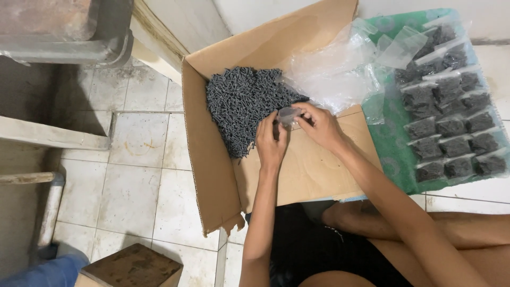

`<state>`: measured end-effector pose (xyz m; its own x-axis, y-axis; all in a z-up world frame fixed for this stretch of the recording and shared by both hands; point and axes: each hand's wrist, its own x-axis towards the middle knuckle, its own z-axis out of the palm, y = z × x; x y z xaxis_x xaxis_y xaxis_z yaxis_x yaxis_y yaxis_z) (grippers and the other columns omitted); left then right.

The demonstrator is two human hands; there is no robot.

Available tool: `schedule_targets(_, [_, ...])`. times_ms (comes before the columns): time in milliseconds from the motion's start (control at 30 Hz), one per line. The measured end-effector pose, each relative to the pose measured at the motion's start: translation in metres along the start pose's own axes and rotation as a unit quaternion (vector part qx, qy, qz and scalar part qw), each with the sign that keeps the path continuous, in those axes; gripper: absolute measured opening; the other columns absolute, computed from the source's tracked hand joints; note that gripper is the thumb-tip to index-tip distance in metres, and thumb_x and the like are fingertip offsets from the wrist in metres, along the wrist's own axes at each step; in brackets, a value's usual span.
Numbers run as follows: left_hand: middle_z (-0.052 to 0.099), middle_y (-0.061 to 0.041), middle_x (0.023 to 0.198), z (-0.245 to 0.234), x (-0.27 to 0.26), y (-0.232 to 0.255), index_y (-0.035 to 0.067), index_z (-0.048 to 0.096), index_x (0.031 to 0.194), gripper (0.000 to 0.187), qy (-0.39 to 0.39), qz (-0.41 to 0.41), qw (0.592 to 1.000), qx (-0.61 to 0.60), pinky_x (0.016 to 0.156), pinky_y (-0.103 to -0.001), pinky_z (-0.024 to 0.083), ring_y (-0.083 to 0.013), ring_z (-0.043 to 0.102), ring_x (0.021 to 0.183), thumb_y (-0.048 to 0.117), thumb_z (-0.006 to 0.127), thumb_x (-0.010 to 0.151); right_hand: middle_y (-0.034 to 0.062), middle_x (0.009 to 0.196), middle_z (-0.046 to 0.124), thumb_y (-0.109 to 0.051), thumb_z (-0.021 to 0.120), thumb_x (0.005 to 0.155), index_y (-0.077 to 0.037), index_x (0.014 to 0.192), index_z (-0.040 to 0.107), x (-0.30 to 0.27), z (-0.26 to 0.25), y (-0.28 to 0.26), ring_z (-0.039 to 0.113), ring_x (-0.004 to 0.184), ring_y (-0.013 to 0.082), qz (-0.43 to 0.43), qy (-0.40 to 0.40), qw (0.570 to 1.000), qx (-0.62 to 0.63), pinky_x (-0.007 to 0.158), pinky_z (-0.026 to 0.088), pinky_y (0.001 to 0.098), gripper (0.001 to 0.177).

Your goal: The person scoops small dark screws from a cardboard box and places them into small clear plastic bags. The person then seals the bags and sets them aside on a green tray. The process is repeated for multiple bags.

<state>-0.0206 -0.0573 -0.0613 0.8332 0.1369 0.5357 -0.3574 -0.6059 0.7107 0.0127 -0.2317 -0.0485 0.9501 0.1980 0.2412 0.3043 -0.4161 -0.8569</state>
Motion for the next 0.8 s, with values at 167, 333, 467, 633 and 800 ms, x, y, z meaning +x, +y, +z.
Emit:
schedule_targets(167, [0.073, -0.017, 0.103, 0.0, -0.001, 0.001, 0.001, 0.064, 0.128, 0.037, 0.005, -0.023, 1.0, -0.02, 0.087, -0.046, 0.057, -0.0343, 0.071, 0.098, 0.002, 0.064, 0.091, 0.0064, 0.088, 0.076, -0.008, 0.073, 0.093, -0.019, 0.132, 0.067, -0.001, 0.005, 0.007, 0.06, 0.055, 0.0201, -0.002, 0.017, 1.0, 0.014, 0.054, 0.05, 0.0332, 0.041])
schedule_targets(333, [0.074, -0.015, 0.104, 0.001, -0.001, 0.0, 0.003, 0.064, 0.129, 0.036, 0.005, -0.03, 0.999, -0.013, 0.088, -0.043, 0.058, -0.0318, 0.072, 0.099, 0.004, 0.063, 0.093, 0.0057, 0.09, 0.076, -0.006, 0.072, 0.094, -0.016, 0.129, 0.068, -0.001, 0.006, 0.01, 0.06, 0.054, 0.0202, -0.018, 0.033, 0.999, 0.016, 0.052, 0.049, 0.0319, 0.037])
schedule_targets(467, [0.074, -0.016, 0.105, -0.002, 0.0, 0.005, 0.003, 0.063, 0.13, 0.037, -0.004, -0.046, 0.999, -0.008, 0.089, -0.045, 0.058, -0.0326, 0.072, 0.101, 0.005, 0.063, 0.093, 0.0103, 0.091, 0.077, -0.005, 0.073, 0.093, -0.013, 0.123, 0.072, -0.002, 0.006, 0.011, 0.062, 0.056, 0.0226, -0.02, 0.035, 0.999, 0.02, 0.051, 0.049, 0.0338, 0.031])
schedule_targets(633, [0.074, -0.011, 0.105, 0.0, -0.002, 0.0, 0.006, 0.064, 0.13, 0.033, 0.006, -0.055, 0.998, -0.008, 0.085, -0.042, 0.059, -0.0295, 0.073, 0.095, 0.006, 0.056, 0.097, 0.0166, 0.095, 0.075, -0.006, 0.075, 0.091, -0.012, 0.123, 0.073, -0.001, 0.001, -0.001, 0.069, 0.071, 0.0332, -0.027, 0.031, 0.999, 0.01, 0.06, 0.053, 0.0422, 0.032])
schedule_targets(800, [0.075, -0.011, 0.106, -0.003, -0.001, 0.005, 0.008, 0.064, 0.13, 0.033, -0.013, -0.072, 0.997, -0.001, 0.079, -0.042, 0.061, -0.0288, 0.074, 0.091, 0.005, 0.055, 0.098, 0.0178, 0.095, 0.076, -0.006, 0.076, 0.09, -0.011, 0.12, 0.075, 0.0, 0.002, -0.002, 0.071, 0.078, 0.037, -0.028, 0.022, 0.999, 0.008, 0.067, 0.055, 0.0452, 0.03])
